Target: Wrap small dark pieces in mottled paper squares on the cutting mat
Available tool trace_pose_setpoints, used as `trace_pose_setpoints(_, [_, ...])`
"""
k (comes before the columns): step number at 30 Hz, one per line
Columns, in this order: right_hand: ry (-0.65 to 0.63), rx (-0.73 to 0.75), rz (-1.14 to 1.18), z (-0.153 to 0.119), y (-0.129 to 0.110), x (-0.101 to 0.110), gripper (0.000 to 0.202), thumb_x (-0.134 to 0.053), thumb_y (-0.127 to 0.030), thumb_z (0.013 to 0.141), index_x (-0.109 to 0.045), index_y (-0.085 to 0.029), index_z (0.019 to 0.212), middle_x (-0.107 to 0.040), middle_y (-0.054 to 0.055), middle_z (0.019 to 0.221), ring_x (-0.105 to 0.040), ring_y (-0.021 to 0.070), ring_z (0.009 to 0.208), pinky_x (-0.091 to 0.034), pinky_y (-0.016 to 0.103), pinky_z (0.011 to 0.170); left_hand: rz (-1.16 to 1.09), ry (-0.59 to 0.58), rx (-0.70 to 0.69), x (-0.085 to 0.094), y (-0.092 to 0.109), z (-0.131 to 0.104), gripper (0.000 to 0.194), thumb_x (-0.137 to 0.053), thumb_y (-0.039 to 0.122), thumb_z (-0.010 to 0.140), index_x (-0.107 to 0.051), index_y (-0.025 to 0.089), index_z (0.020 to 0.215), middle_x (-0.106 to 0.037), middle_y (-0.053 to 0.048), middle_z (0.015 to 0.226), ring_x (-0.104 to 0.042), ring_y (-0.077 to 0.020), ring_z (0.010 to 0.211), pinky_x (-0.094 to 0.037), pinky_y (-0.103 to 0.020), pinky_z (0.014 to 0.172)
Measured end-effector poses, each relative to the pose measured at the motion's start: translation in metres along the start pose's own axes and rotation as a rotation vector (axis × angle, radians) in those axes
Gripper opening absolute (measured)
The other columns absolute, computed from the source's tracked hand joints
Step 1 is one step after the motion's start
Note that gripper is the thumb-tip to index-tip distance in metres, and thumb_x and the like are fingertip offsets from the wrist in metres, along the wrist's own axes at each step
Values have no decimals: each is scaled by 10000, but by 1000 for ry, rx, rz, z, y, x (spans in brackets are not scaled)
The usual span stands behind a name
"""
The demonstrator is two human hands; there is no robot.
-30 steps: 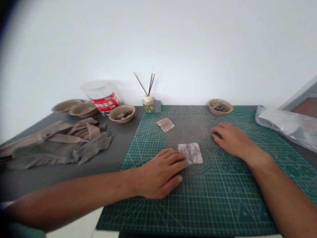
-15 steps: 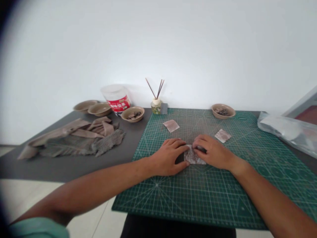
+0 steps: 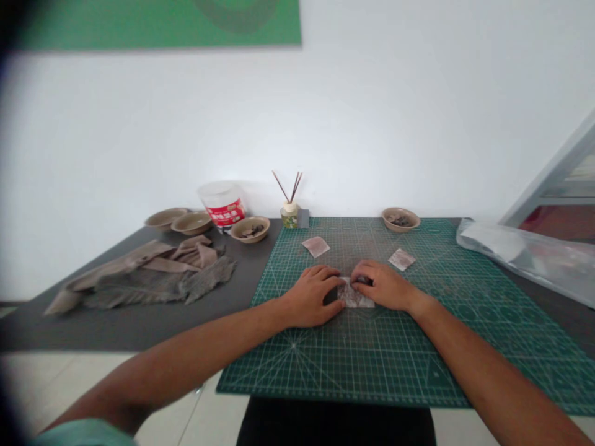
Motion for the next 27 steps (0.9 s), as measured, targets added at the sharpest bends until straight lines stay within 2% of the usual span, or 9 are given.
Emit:
trace_pose_setpoints(2, [3,-7,5,0,1,0,124,-638,-276,937,-729,-196,961,-710,67,961,-660,212,884,-530,370,821,2,35,52,6,-11,3,445,-611,473,932,-640,224,1300,-649,-82,1364,-577,-256,1295,-435,-452,1140])
trace_pose_setpoints(4, [3,-11,11,0,1,0,121,-644,-272,935,-730,-193,962,-711,69,962,-655,210,880,-525,366,816,13,95,148,18,-33,10,467,-571,462,957,-607,206,1346,-642,-100,1371,-571,-268,1303,-434,-464,1143])
trace_pose_setpoints(8, [-3,-16,30,0,1,0,112,-644,-265,934,-728,-195,960,-708,67,968,-648,206,881,-519,360,814,52,228,391,48,-95,28,454,-480,396,998,-571,241,1415,-531,-106,1498,-485,-278,1395,-382,-465,1182])
trace_pose_setpoints(10, [-6,-15,39,0,1,0,107,-644,-261,935,-725,-197,966,-705,65,973,-645,204,887,-517,357,817,74,264,526,59,-127,36,425,-460,417,1002,-619,291,1375,-470,-102,1542,-472,-314,1400,-383,-500,1165])
trace_pose_setpoints(14, [-11,-10,51,-1,1,0,100,-646,-246,938,-718,-197,986,-700,66,995,-645,202,912,-516,355,833,102,272,747,66,-174,47,408,-436,458,995,-688,340,1293,-556,-111,1449,-517,-391,1306,-420,-579,1067])
trace_pose_setpoints(17, [-16,-6,54,0,1,-1,96,-647,-243,941,-718,-202,993,-700,67,1007,-649,208,936,-517,365,855,114,259,800,64,-190,55,424,-399,450,999,-724,301,1225,-636,-131,1356,-528,-414,1262,-424,-597,1026])
trace_pose_setpoints(22, [-19,3,54,0,0,-2,91,-651,-232,941,-720,-206,994,-709,64,1023,-658,221,997,-513,389,920,70,251,765,60,-197,64,391,-428,394,977,-745,195,1091,-702,-144,1264,-544,-399,1255,-390,-587,1077])
trace_pose_setpoints(25, [-21,8,47,1,-3,-1,98,-637,-224,956,-718,-203,1008,-706,63,1039,-652,215,1017,-508,382,938,-34,258,694,63,-196,67,339,-476,340,943,-738,179,1089,-725,-119,1219,-602,-334,1203,-423,-490,1092])
trace_pose_setpoints(27, [-25,13,40,1,-5,-1,102,-625,-220,968,-715,-203,1014,-703,59,1041,-648,209,1022,-504,371,940,-135,266,628,66,-192,67,367,-505,275,894,-712,171,1179,-731,-95,1196,-635,-293,1160,-458,-429,1070])
Point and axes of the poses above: each hand's wrist, its own z-axis towards the middle knuckle, its own x-axis out of the back of the hand, y = z × x, the point moved 10 cm from there along z, towards the middle knuckle
